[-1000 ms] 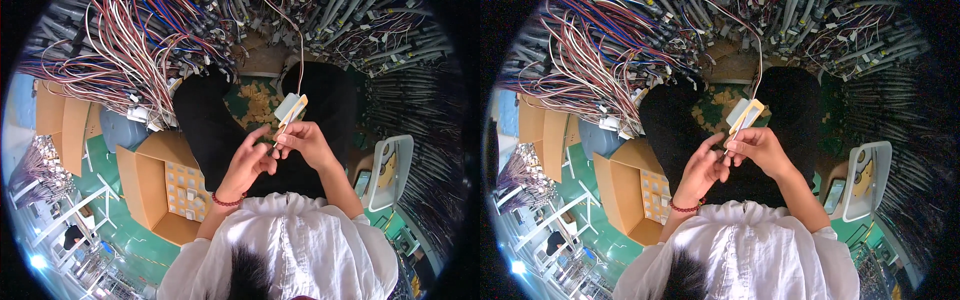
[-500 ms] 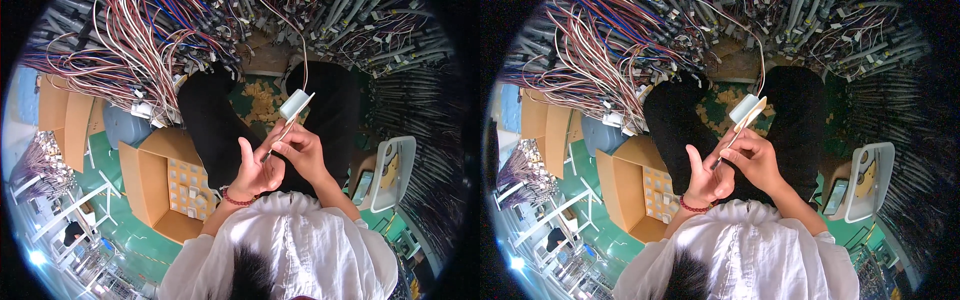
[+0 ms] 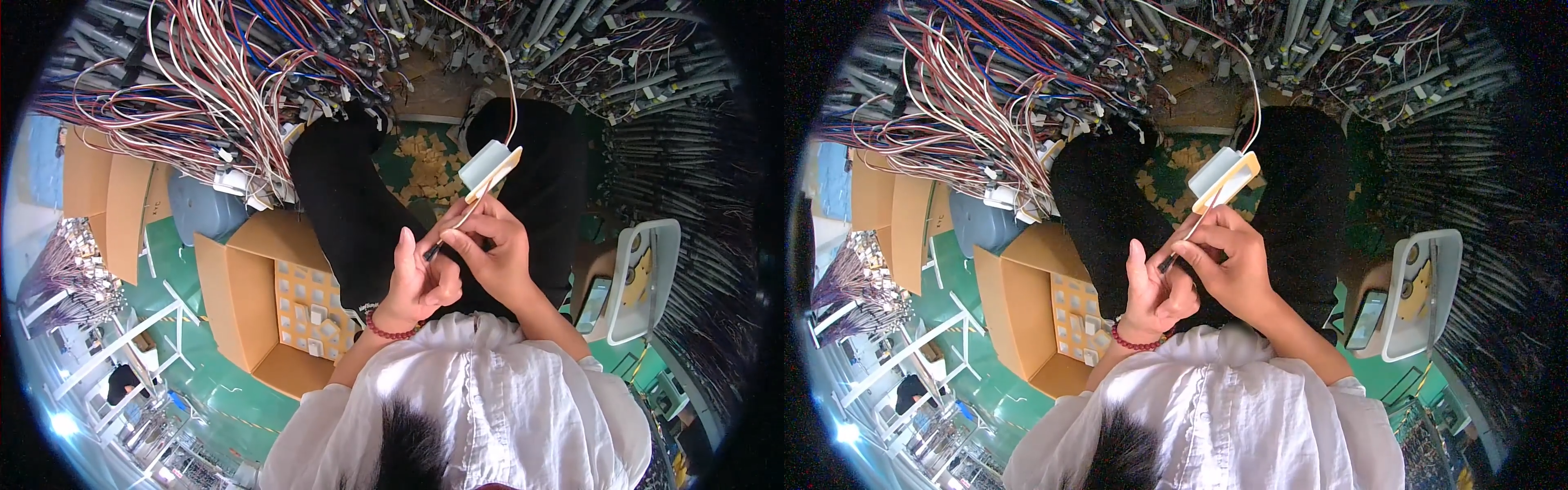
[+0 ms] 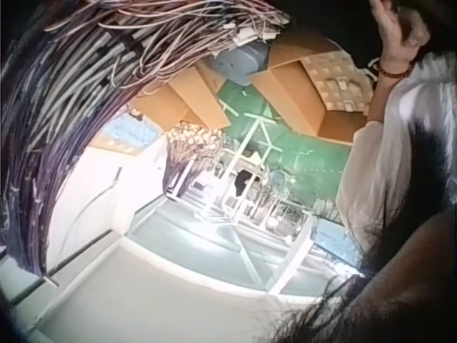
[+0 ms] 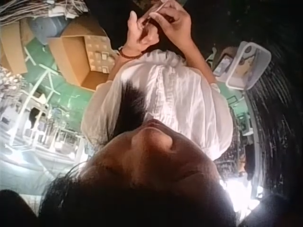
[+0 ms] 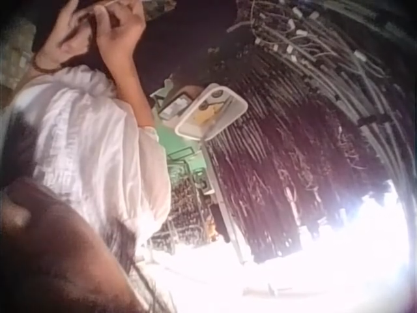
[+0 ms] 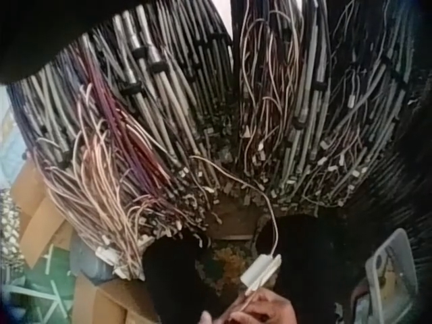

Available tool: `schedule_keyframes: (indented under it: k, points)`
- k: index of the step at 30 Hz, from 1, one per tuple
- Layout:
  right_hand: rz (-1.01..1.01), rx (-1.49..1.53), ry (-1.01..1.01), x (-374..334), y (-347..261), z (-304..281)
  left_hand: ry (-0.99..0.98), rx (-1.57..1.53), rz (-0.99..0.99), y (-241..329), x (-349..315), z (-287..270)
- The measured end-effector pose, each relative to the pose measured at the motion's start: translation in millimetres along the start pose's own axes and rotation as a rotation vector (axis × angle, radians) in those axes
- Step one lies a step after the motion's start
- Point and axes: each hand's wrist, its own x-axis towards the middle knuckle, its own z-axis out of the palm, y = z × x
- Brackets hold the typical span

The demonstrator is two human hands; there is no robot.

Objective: Sorting multicolored wire bundles from a factory rack and packing them into a cardboard box.

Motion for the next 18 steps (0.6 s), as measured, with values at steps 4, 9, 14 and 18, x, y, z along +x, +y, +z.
schedule_keyframes:
  k: [4,9,14,18]
  points:
    - [-0.030,-0.008,-0.006,-0.7,-1.4,0.9,0.040,0.009,0.007,-2.1,-0.2,-0.5]
    - [0.003,0.041,-0.024,-0.8,3.0,1.0,0.032,-0.069,0.001,-2.4,2.0,-1.4]
    - [-0.129,-0.052,0.039,-1.6,5.0,6.2,0.077,0.032,0.019,-3.5,2.6,1.1]
    - [-0.185,-0.093,0.051,-3.9,8.6,6.2,0.100,0.041,0.034,-1.1,1.9,1.1]
